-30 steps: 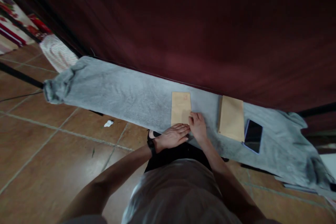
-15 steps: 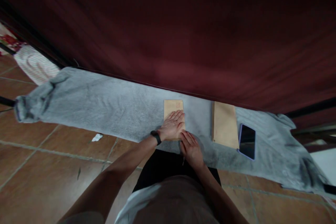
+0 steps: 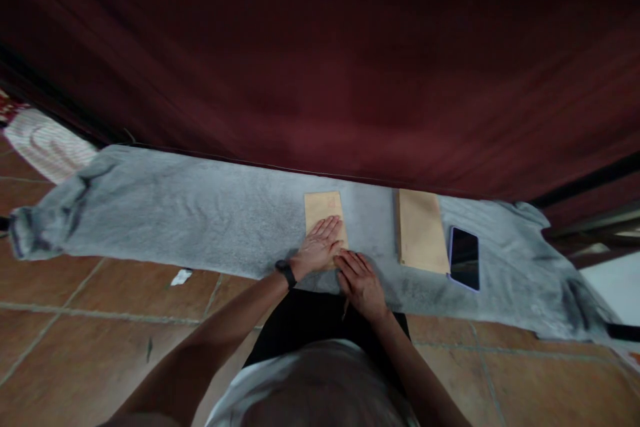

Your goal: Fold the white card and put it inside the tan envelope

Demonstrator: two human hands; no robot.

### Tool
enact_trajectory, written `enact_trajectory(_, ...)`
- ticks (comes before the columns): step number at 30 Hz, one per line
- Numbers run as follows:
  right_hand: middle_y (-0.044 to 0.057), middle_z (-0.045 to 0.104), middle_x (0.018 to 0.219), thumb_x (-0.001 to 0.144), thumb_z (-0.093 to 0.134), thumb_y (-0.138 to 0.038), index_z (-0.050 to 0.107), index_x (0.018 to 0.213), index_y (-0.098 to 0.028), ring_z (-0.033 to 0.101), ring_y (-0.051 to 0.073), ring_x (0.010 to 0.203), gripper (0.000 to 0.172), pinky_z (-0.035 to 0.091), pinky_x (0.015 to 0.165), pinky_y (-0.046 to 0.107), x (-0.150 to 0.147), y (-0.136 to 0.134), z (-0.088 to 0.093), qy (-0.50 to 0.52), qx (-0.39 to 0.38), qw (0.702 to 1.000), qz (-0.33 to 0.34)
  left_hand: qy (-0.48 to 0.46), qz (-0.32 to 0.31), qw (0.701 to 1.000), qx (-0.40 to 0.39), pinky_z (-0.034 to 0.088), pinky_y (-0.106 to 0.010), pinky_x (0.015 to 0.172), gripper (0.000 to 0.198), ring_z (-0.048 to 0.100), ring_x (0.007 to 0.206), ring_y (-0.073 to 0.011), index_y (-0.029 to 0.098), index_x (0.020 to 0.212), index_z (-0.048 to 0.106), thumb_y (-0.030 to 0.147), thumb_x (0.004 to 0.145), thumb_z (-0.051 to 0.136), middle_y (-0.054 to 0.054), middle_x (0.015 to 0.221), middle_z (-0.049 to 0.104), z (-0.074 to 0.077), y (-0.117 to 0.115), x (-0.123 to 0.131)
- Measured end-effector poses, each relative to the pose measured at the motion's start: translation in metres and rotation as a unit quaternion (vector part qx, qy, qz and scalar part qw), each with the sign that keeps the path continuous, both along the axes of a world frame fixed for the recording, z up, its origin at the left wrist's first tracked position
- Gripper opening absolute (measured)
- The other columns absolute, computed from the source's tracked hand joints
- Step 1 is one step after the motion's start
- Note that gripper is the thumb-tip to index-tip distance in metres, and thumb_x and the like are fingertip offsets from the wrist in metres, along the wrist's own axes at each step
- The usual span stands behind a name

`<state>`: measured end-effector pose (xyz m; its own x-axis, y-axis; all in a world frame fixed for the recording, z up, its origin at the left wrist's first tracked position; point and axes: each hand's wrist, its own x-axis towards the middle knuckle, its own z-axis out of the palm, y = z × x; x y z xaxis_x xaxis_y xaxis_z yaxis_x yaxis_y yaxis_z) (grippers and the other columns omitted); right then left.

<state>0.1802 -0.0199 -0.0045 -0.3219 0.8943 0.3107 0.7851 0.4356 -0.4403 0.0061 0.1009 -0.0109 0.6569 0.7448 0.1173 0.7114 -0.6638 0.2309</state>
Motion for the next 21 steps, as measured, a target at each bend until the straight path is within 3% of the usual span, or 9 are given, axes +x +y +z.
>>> enact_trajectory(5,0.009,0.061,0.144,0.101,0.053,-0.024,0.062,0.137,-0.024,0.056,0.024,0.135,0.037,0.04,0.119,0.048,0.001,0.002,-0.001,0.004,-0.001,1.0,-0.004,-0.012,-0.017,1.0,-0.001,0.028,-0.042,0.125,0.06,0.031,0.153,-0.0228,0.012,0.156,0.037,0.045,0.107,0.035,-0.014,0.163,0.037,0.006,-0.055,-0.03)
enact_trajectory(9,0.007,0.065,0.14,0.101,0.054,-0.025,0.066,0.13,-0.025,0.06,0.022,0.129,0.031,0.044,0.114,0.046,0.005,0.006,-0.006,0.03,0.002,1.0,-0.003,-0.051,0.013,0.999,0.004,0.039,-0.041,0.119,0.05,0.044,0.146,-0.0211,0.016,0.15,0.047,0.04,0.106,0.042,-0.011,0.154,0.051,0.008,-0.08,-0.047)
enact_trajectory(15,0.005,0.071,0.128,0.101,0.054,-0.023,0.072,0.114,-0.026,0.064,0.022,0.117,0.022,0.046,0.103,0.041,0.003,0.02,-0.005,0.017,-0.01,0.999,-0.041,-0.111,0.051,0.992,0.012,0.049,-0.038,0.11,0.033,0.061,0.128,-0.0203,0.018,0.127,0.066,0.025,0.106,0.041,-0.008,0.133,0.069,0.01,-0.078,-0.047)
enact_trajectory(21,0.007,0.073,0.12,0.102,0.051,-0.02,0.07,0.111,-0.022,0.065,0.022,0.108,0.021,0.046,0.096,0.038,-0.006,0.024,0.003,-0.028,-0.011,0.996,-0.09,-0.158,0.084,0.984,0.027,0.053,-0.042,0.103,0.028,0.065,0.119,-0.0232,0.019,0.119,0.068,0.018,0.102,0.046,-0.009,0.125,0.072,0.005,-0.077,-0.038)
